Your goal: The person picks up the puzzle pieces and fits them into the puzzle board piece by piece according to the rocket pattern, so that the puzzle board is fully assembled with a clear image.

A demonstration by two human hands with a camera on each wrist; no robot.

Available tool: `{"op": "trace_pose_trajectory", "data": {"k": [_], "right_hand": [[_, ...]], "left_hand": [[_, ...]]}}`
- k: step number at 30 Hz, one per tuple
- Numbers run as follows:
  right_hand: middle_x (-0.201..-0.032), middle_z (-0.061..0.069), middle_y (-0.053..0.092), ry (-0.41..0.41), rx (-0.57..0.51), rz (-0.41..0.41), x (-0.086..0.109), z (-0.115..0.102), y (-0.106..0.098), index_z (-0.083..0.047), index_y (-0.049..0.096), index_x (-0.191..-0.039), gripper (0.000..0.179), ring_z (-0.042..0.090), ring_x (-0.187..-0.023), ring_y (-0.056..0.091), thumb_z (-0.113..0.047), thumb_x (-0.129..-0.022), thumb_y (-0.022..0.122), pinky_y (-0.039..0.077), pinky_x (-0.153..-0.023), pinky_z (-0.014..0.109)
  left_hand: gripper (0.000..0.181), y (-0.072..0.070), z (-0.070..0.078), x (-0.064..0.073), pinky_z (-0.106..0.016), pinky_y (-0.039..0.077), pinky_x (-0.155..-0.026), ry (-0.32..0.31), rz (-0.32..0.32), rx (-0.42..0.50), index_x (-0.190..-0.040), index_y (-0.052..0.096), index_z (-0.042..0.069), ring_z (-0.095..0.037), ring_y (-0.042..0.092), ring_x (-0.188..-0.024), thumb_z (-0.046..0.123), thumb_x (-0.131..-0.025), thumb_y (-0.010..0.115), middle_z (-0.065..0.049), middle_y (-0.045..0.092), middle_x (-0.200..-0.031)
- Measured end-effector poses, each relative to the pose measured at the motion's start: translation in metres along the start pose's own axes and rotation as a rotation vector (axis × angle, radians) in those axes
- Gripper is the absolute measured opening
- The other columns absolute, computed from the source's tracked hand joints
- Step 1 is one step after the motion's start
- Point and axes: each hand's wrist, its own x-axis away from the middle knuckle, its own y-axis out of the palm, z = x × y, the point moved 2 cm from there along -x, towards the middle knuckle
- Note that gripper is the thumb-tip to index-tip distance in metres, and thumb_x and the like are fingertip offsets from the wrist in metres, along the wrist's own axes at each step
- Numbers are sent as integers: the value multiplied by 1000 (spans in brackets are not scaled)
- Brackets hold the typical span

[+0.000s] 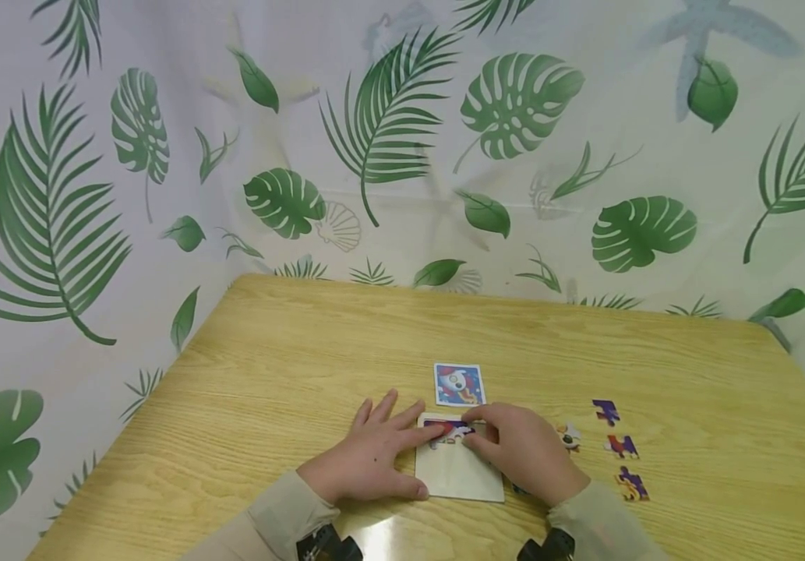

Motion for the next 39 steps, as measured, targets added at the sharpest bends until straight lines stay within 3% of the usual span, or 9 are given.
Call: {"op": "trace_pose_trajectory", "data": {"k": [25,32,39], "right_hand": [[-65,-9,50,-2,-9,5,2,0,0,-28,75,-110,19,10,-55,44,-34,-92,76,35,-53,31],[-66,-8,51,10,-75,-6,4,13,-4,-26,73,-117,27,11,-55,44,-37,-92,75,35,-53,31],[-72,-8,50,-40,-76,3,6,26,-14,-24,72,-121,30,11,-58,44,-35,-93,74,38,-56,30]], "left_hand": [[82,0,3,2,-65,-2,-117,14,-10,-4,-160,30,39,-40,-4,-153,61,-89,66,-3,15,-168],[84,2,2,1,-65,-2,-117,8,-8,-12,-160,27,41,-39,-4,-153,62,-88,65,-2,15,-168],[85,1,2,0,-64,-2,-117,6,-1,-13,-160,28,40,-39,-2,-153,61,-87,67,-2,16,-168]]}}
